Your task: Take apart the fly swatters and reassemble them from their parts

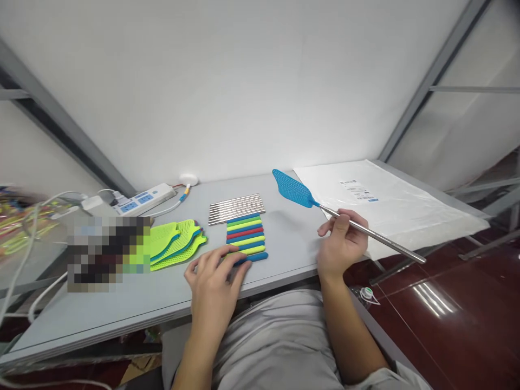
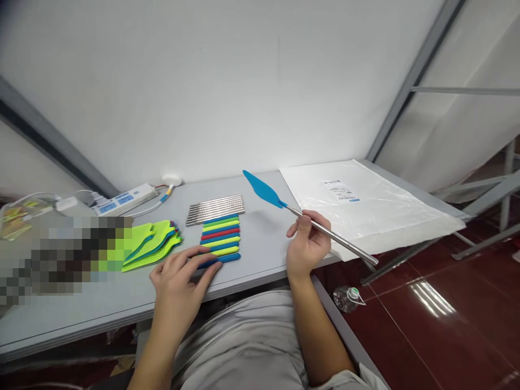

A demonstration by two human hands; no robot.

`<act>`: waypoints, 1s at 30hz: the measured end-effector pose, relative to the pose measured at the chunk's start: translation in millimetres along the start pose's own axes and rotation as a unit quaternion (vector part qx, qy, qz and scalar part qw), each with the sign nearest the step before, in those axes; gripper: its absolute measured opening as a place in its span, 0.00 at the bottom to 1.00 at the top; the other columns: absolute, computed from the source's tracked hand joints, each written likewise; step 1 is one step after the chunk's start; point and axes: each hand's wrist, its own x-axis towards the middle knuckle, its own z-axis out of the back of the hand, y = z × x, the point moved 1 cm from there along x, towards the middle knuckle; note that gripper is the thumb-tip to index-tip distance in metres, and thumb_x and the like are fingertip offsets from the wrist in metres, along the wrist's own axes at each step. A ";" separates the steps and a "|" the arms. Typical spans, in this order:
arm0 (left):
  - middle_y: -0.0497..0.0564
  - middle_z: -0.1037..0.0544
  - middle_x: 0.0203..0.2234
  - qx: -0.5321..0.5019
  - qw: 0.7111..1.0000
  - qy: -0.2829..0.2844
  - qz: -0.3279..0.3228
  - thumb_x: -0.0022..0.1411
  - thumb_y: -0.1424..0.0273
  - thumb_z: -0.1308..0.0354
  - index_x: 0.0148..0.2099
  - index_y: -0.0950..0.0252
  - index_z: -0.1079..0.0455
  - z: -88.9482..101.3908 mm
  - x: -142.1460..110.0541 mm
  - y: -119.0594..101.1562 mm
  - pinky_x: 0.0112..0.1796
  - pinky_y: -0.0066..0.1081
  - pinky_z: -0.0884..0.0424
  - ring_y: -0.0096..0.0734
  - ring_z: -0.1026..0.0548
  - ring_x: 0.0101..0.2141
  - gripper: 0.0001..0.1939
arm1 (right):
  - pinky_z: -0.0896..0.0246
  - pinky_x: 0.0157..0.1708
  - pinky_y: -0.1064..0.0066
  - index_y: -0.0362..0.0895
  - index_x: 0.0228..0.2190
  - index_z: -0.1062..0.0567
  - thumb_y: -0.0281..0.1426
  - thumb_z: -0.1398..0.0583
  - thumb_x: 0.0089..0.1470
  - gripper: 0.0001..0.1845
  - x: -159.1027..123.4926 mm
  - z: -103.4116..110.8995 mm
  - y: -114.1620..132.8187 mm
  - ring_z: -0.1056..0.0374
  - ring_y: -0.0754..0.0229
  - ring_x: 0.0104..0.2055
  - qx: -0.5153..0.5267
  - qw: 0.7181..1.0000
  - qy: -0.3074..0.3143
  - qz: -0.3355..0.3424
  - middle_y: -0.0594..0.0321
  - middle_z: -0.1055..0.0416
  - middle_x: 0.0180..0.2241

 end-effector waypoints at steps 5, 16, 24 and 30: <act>0.50 0.21 0.41 -0.009 1.000 -0.023 -0.002 0.62 0.64 0.38 0.38 0.55 0.25 0.4 1.3 -4.4 0.50 0.47 0.48 0.44 0.28 0.43 0.03 | 0.41 0.23 0.72 0.44 0.34 0.29 0.39 0.37 0.57 0.11 -17.3 -3.1 1.1 0.35 0.69 0.19 0.095 0.979 0.086 -0.160 0.70 0.31 0.25; 0.52 0.23 0.40 -0.343 0.899 -0.155 0.222 0.61 0.61 0.40 0.50 0.59 0.28 7.6 -24.2 9.4 0.46 0.39 0.30 0.41 0.26 0.43 0.17 | 0.46 0.15 0.76 0.45 0.24 0.35 0.36 0.35 0.55 0.16 -49.3 -8.6 10.7 0.41 0.70 0.13 0.212 0.870 0.271 -0.353 0.74 0.34 0.17; 0.53 0.20 0.36 -0.510 0.810 -0.093 0.276 0.52 0.56 0.33 0.45 0.56 0.24 1.2 -46.1 -28.8 0.40 0.40 0.22 0.44 0.22 0.39 0.19 | 0.44 0.14 0.77 0.45 0.25 0.32 0.33 0.35 0.54 0.12 -65.0 -5.3 22.1 0.38 0.69 0.15 0.237 0.844 0.334 -0.346 0.72 0.32 0.20; 0.55 0.21 0.38 -0.614 0.692 -0.151 0.349 0.67 0.54 0.49 0.46 0.63 0.24 2.2 -23.9 -60.4 0.40 0.34 0.24 0.36 0.23 0.38 0.20 | 0.40 0.18 0.75 0.45 0.28 0.25 0.35 0.31 0.48 0.10 -73.2 -3.0 20.5 0.35 0.66 0.21 0.223 0.822 0.409 -0.328 0.67 0.30 0.24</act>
